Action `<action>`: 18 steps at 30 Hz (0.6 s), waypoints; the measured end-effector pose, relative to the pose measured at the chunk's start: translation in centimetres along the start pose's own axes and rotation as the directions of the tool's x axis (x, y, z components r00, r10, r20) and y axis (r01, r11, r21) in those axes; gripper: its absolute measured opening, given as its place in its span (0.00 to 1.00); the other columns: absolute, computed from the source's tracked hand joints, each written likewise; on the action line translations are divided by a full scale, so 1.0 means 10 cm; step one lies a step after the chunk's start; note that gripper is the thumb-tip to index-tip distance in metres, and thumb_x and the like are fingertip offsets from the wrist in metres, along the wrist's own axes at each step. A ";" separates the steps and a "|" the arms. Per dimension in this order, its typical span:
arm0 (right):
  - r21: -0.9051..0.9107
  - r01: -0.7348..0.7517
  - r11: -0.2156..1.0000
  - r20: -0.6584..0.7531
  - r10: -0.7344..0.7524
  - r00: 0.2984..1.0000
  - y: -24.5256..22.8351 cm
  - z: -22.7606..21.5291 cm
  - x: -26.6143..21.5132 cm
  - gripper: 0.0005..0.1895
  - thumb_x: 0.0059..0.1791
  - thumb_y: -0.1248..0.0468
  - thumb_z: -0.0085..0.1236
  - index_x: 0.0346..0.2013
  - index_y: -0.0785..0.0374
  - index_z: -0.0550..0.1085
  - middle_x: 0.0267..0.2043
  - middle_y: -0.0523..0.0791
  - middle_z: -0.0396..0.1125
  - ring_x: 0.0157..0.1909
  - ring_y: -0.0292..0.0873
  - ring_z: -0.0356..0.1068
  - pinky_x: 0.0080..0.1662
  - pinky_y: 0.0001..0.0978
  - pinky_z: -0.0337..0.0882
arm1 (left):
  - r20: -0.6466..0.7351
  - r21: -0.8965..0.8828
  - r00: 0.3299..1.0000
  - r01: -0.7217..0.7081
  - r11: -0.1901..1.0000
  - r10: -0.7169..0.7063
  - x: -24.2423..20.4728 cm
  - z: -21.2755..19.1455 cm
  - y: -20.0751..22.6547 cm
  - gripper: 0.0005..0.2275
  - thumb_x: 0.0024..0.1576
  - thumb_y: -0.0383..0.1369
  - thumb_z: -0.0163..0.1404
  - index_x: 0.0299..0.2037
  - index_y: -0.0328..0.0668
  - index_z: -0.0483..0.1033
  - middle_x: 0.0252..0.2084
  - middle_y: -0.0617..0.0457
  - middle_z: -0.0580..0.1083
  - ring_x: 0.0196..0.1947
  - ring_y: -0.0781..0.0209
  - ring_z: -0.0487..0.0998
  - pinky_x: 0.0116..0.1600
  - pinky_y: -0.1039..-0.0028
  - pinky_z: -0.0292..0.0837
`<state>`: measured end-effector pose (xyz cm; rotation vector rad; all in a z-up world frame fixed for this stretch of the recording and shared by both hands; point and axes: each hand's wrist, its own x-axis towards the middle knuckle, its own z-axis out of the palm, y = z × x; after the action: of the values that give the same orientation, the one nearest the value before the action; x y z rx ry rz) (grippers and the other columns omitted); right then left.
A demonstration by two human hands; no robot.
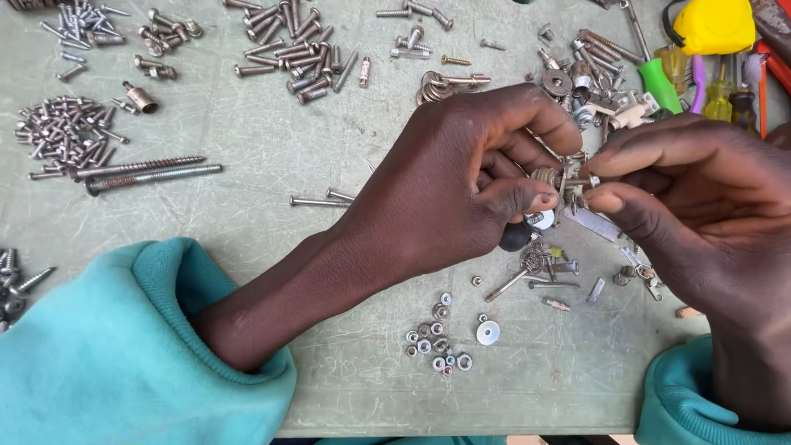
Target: Sorting and matching various small hardware components like screws, bolts, and washers on a table.
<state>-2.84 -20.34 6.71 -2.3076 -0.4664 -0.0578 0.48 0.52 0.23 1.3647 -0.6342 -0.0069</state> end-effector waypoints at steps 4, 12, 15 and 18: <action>-0.032 0.040 0.999 -0.008 -0.040 0.999 0.00 0.02 0.00 0.12 0.52 0.77 0.60 0.49 0.78 0.70 0.49 0.57 0.69 0.56 0.49 0.71 0.63 0.32 0.72 | -0.033 0.028 0.998 0.057 0.998 -0.056 0.00 0.00 0.01 0.12 0.52 0.21 0.57 0.42 0.44 0.70 0.32 0.51 0.82 0.31 0.70 0.84 0.31 0.82 0.79; -0.215 0.126 0.969 0.023 -0.124 0.992 -0.09 0.03 0.02 0.08 0.54 0.77 0.62 0.46 0.79 0.74 0.46 0.58 0.70 0.51 0.49 0.71 0.58 0.35 0.70 | -0.038 0.151 0.999 0.026 0.988 -0.021 -0.01 0.00 0.06 0.16 0.50 0.19 0.60 0.42 0.44 0.68 0.29 0.54 0.79 0.27 0.70 0.80 0.27 0.81 0.73; -0.273 0.214 0.938 0.047 -0.209 0.977 -0.01 0.01 0.02 0.09 0.54 0.76 0.63 0.47 0.80 0.75 0.47 0.59 0.70 0.51 0.52 0.71 0.57 0.38 0.70 | -0.042 0.186 0.999 -0.018 0.982 0.026 -0.02 -0.01 0.09 0.15 0.50 0.20 0.57 0.41 0.46 0.67 0.29 0.54 0.79 0.26 0.69 0.80 0.27 0.80 0.74; -0.381 0.358 0.852 0.101 -0.347 0.932 0.04 0.03 0.02 0.08 0.56 0.73 0.62 0.46 0.81 0.77 0.43 0.60 0.72 0.47 0.55 0.72 0.53 0.44 0.70 | -0.035 0.218 0.998 -0.042 0.975 0.050 -0.02 -0.01 0.08 0.15 0.47 0.20 0.56 0.41 0.47 0.66 0.28 0.56 0.78 0.24 0.69 0.76 0.27 0.78 0.70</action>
<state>-2.52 -20.31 6.32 -2.5836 -0.9682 -0.3274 0.04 0.84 0.85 1.5563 -0.6465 0.1303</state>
